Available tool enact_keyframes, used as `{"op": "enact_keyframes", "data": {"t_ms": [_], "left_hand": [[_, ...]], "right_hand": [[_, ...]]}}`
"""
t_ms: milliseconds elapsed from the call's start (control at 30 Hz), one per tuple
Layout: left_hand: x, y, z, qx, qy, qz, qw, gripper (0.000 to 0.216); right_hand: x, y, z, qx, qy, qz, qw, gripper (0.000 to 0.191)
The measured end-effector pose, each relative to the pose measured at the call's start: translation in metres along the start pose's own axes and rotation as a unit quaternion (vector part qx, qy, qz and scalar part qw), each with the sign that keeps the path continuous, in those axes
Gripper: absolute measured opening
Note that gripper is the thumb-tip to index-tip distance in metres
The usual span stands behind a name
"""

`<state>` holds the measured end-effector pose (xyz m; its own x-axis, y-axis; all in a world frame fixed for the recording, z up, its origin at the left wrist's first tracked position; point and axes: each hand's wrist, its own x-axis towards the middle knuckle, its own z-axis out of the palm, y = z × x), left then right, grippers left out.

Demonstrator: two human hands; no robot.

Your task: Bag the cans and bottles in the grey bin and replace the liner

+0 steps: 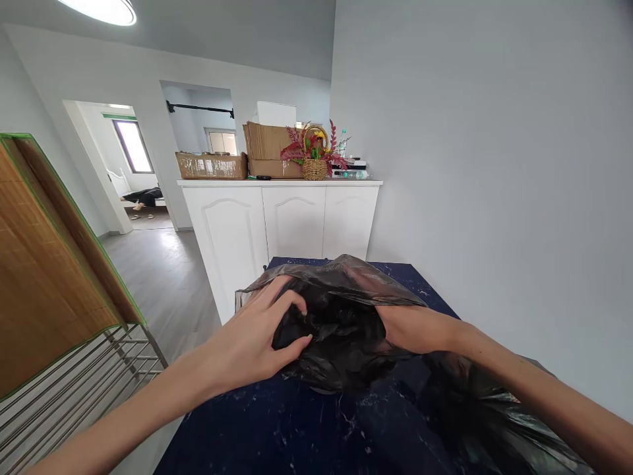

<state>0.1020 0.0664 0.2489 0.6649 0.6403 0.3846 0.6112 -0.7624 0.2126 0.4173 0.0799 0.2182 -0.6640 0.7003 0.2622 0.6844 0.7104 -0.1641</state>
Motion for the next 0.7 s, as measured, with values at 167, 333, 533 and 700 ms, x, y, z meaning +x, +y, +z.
{"op": "enact_keyframes", "data": {"t_ms": [167, 333, 533, 700], "left_hand": [[0.033, 0.007, 0.002, -0.058, -0.004, 0.019, 0.998, 0.022], [0.083, 0.006, 0.020, 0.015, -0.068, 0.079, 0.994, 0.029], [0.130, 0.011, 0.051, 0.128, -0.137, 0.109, 0.976, 0.025], [0.141, 0.003, 0.054, 0.191, -0.181, 0.109, 0.959, 0.004]], "right_hand": [[0.000, -0.002, -0.003, 0.044, -0.040, 0.005, 0.998, 0.077], [-0.003, -0.001, -0.007, 0.078, -0.021, 0.023, 0.996, 0.082], [-0.011, 0.006, -0.008, 0.094, 0.033, 0.051, 0.994, 0.107], [-0.022, 0.021, -0.010, 0.117, 0.024, 0.031, 0.992, 0.088]]}}
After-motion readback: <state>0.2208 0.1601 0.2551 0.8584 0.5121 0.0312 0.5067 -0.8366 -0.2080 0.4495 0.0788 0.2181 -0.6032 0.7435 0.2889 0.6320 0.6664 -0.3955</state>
